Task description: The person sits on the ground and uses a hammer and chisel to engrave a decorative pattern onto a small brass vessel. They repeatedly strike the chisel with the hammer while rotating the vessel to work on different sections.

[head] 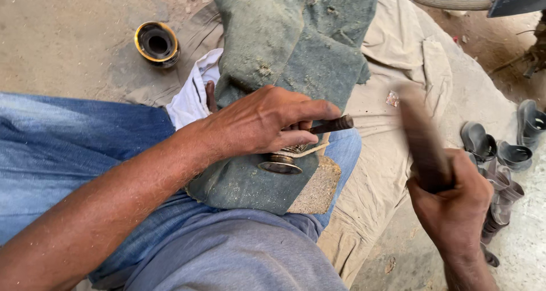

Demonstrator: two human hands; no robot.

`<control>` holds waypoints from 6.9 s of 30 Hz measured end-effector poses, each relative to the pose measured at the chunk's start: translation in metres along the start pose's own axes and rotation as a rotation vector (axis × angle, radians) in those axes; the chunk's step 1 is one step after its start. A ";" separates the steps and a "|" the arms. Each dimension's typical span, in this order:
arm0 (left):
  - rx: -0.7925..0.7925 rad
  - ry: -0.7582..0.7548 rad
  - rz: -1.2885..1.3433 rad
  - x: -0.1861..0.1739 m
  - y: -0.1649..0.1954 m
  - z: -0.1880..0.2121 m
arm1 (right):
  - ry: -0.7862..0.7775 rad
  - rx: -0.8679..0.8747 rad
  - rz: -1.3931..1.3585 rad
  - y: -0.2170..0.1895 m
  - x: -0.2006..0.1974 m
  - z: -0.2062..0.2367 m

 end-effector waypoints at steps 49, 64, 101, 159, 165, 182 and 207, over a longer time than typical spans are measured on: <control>-0.205 0.388 0.080 -0.010 -0.011 0.042 | -0.066 -0.272 0.389 -0.091 -0.035 -0.042; -0.138 0.225 0.068 -0.011 -0.011 0.032 | -0.050 -0.199 0.209 -0.072 -0.032 -0.029; 0.018 0.050 0.055 -0.012 -0.005 0.013 | 0.075 -0.192 0.217 -0.055 -0.020 -0.005; -0.135 0.340 0.157 -0.011 -0.027 0.050 | -0.109 -0.198 0.394 -0.092 -0.030 -0.037; -0.115 0.299 0.124 -0.013 -0.023 0.048 | -0.104 -0.141 0.304 -0.074 -0.026 -0.033; -0.101 0.186 0.111 -0.016 -0.016 0.038 | -0.019 -0.152 0.083 -0.085 -0.030 -0.028; -0.083 0.107 0.079 -0.018 -0.014 0.030 | 0.090 -0.269 0.262 -0.061 -0.025 -0.012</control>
Point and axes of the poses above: each hand's wrist, its own z-axis away from the middle knuckle, its own x-axis out of the palm, y = z × x, the point moved 10 cm from there along -z, towards the middle knuckle
